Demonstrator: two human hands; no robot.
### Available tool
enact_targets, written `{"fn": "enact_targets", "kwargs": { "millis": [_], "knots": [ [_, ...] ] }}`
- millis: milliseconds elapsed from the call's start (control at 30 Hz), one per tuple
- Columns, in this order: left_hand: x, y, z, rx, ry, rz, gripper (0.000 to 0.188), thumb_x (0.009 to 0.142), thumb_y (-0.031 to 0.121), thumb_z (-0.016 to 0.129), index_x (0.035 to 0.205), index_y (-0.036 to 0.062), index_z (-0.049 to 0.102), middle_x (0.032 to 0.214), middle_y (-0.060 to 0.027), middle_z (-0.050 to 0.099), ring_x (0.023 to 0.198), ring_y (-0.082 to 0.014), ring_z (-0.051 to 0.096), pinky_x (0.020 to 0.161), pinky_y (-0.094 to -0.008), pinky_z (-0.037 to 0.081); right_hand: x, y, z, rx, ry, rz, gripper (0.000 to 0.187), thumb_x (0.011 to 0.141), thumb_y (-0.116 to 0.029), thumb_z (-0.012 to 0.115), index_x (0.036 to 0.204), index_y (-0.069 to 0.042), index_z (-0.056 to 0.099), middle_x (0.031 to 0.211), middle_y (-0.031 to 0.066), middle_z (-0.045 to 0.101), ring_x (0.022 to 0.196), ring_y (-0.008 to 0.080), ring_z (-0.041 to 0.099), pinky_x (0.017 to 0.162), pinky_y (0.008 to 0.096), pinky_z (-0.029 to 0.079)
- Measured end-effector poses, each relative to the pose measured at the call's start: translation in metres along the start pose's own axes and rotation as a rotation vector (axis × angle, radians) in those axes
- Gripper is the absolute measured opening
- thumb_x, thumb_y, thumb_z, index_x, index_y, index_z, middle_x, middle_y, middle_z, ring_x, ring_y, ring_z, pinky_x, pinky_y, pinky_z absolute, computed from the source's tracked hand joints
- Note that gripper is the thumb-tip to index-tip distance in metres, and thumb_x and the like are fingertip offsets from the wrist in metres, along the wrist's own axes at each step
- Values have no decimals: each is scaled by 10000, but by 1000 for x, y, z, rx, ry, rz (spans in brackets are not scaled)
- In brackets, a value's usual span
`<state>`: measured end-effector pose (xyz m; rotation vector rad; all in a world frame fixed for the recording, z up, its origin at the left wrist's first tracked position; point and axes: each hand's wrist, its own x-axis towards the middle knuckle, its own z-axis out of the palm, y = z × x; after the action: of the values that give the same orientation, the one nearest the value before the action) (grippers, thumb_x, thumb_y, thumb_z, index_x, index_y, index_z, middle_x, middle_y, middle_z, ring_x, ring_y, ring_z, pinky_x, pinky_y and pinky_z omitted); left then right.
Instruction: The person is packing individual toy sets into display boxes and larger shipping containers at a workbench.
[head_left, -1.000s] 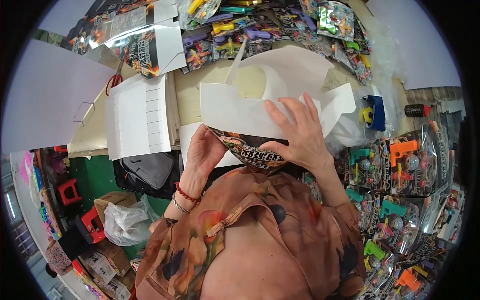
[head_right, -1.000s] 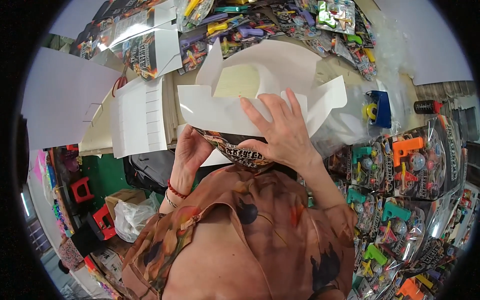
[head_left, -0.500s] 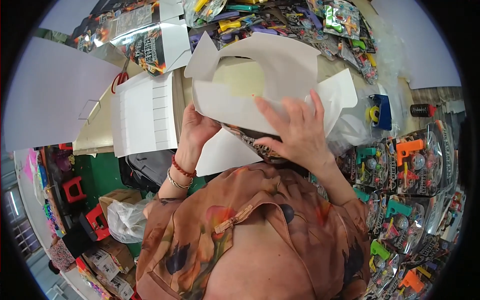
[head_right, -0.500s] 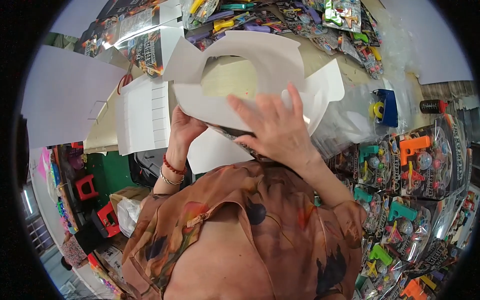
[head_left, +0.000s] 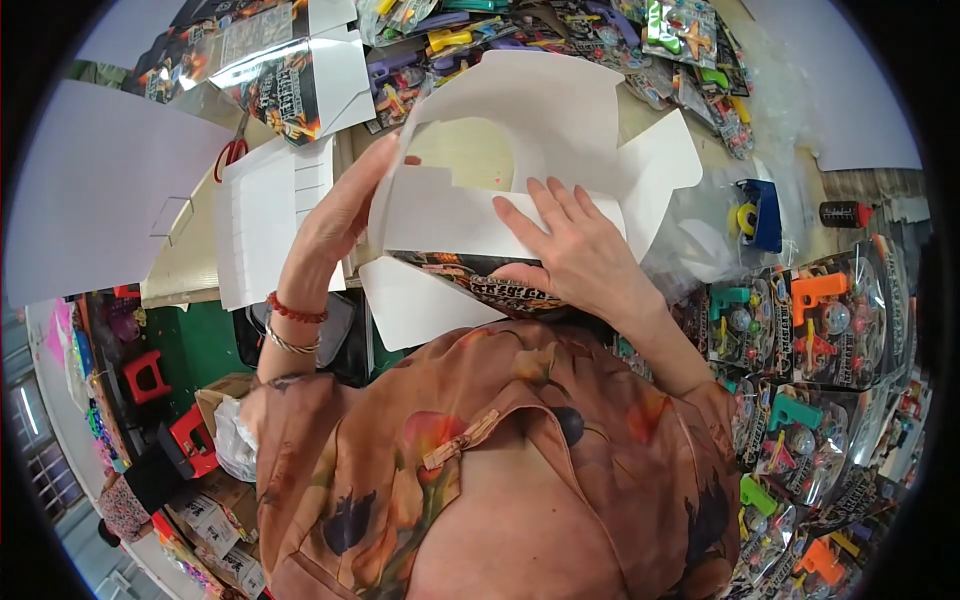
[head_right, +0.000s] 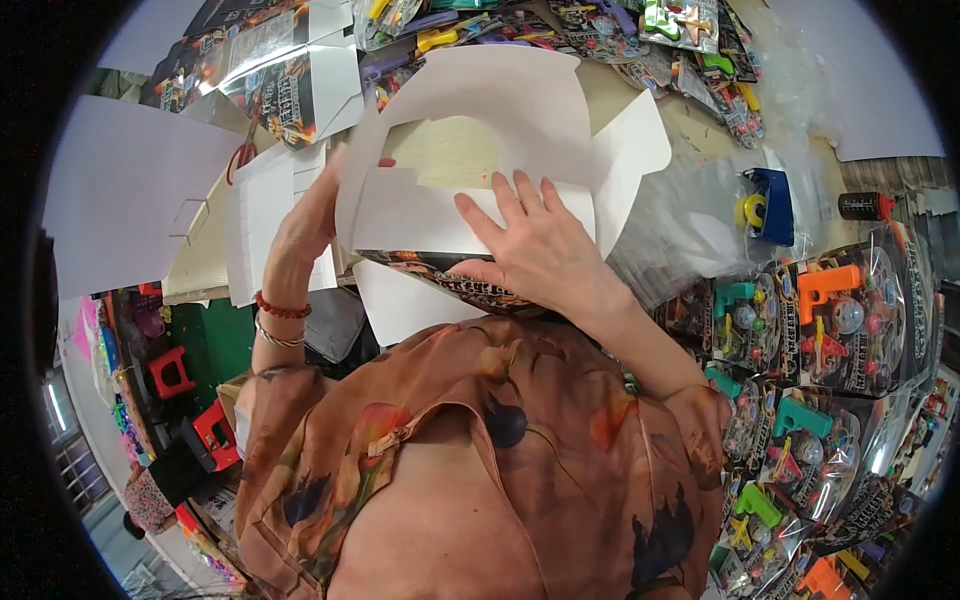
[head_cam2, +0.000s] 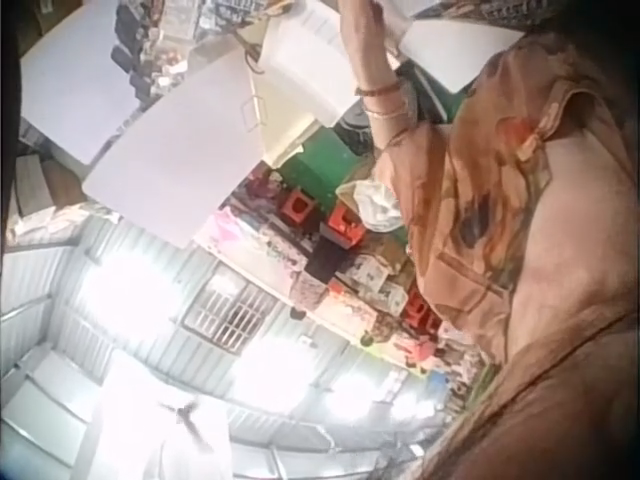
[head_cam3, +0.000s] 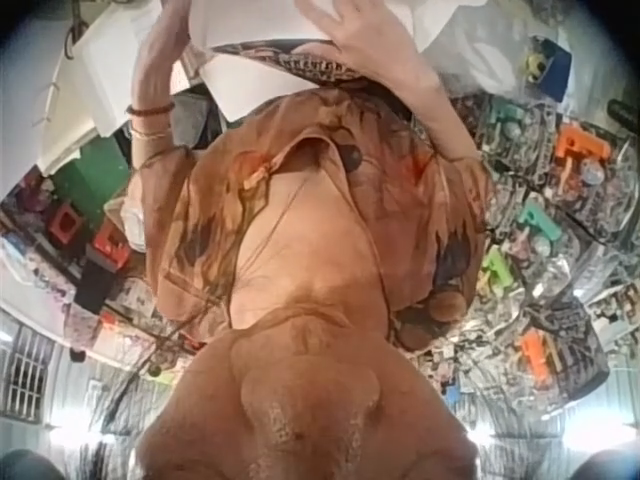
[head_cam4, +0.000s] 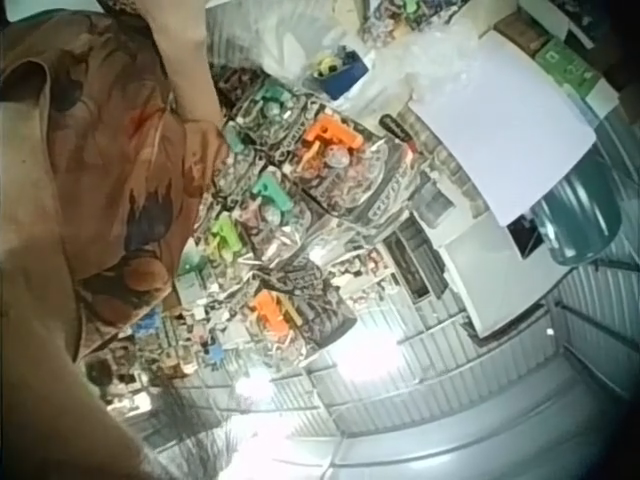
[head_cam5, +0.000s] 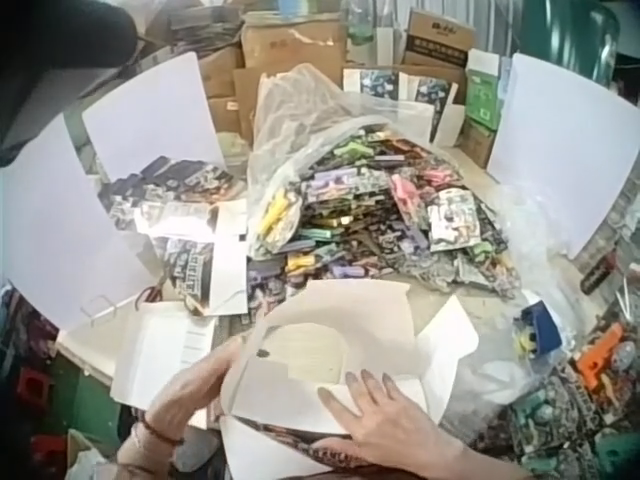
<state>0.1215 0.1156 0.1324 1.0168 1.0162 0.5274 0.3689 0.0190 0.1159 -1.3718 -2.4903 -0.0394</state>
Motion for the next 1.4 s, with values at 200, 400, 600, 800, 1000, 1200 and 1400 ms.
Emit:
{"fn": "enact_targets", "kwargs": {
  "millis": [200, 400, 600, 800, 1000, 1200, 1400],
  "knots": [
    [17, -11, 21, 314, 180, 106, 873, 693, 353, 790, 1316, -63, 342, 1179, -181, 540, 1052, -208, 558, 875, -308, 465, 2, -10, -3, -96, 107, -83, 567, 838, -508, 524, 1157, -40, 550, 1140, 195, 550, 1031, 371, 544, 877, 474, 442],
    [14, -22, 5, 386, 262, 142, 885, 685, 390, 793, 1298, -67, 348, 1125, -193, 569, 989, -224, 593, 828, -309, 493, -32, 12, -37, 92, 804, 233, 419, 817, -167, 630, 1177, 16, 520, 1191, 154, 538, 1150, 311, 494, 1004, 422, 366],
    [13, -19, 6, 366, 199, 159, 870, 717, 343, 776, 1328, -56, 302, 1166, -198, 544, 1033, -223, 571, 849, -319, 483, -29, 31, -7, 756, 509, 270, 328, 849, -134, 580, 1137, 23, 581, 1186, 160, 577, 1151, 286, 525, 1041, 418, 300],
    [0, -20, 7, 401, 162, 208, 870, 744, 315, 757, 1363, -36, 257, 1197, -197, 522, 1048, -233, 561, 858, -325, 478, 0, 44, -2, 770, 182, 458, 238, 762, -130, 669, 958, -2, 624, 976, 126, 644, 905, 284, 599, 938, 411, 363],
    [-3, -18, 7, 401, 197, 185, 889, 747, 336, 754, 1374, -32, 243, 1201, -189, 520, 1069, -231, 545, 881, -323, 464, 20, 40, 2, 452, 525, 518, 765, 668, -189, 773, 1302, -26, 378, 1256, 186, 459, 1162, 295, 463, 955, 357, 386],
    [-7, -11, 5, 387, 173, 139, 879, 742, 351, 757, 1368, -26, 267, 1193, -180, 526, 1060, -220, 547, 873, -315, 464, 12, 71, -1, 661, 196, 77, 518, 721, -59, 698, 1214, -95, 542, 1281, 121, 499, 1236, 309, 436, 975, 361, 395],
    [-5, -22, -9, 394, 105, 170, 877, 737, 353, 759, 1368, -24, 280, 1184, -166, 531, 1021, -198, 556, 864, -312, 463, 13, 62, -26, 784, -8, -110, 257, 748, -91, 656, 1003, -76, 636, 1190, 87, 555, 1165, 303, 478, 962, 386, 398]
  ]
}}
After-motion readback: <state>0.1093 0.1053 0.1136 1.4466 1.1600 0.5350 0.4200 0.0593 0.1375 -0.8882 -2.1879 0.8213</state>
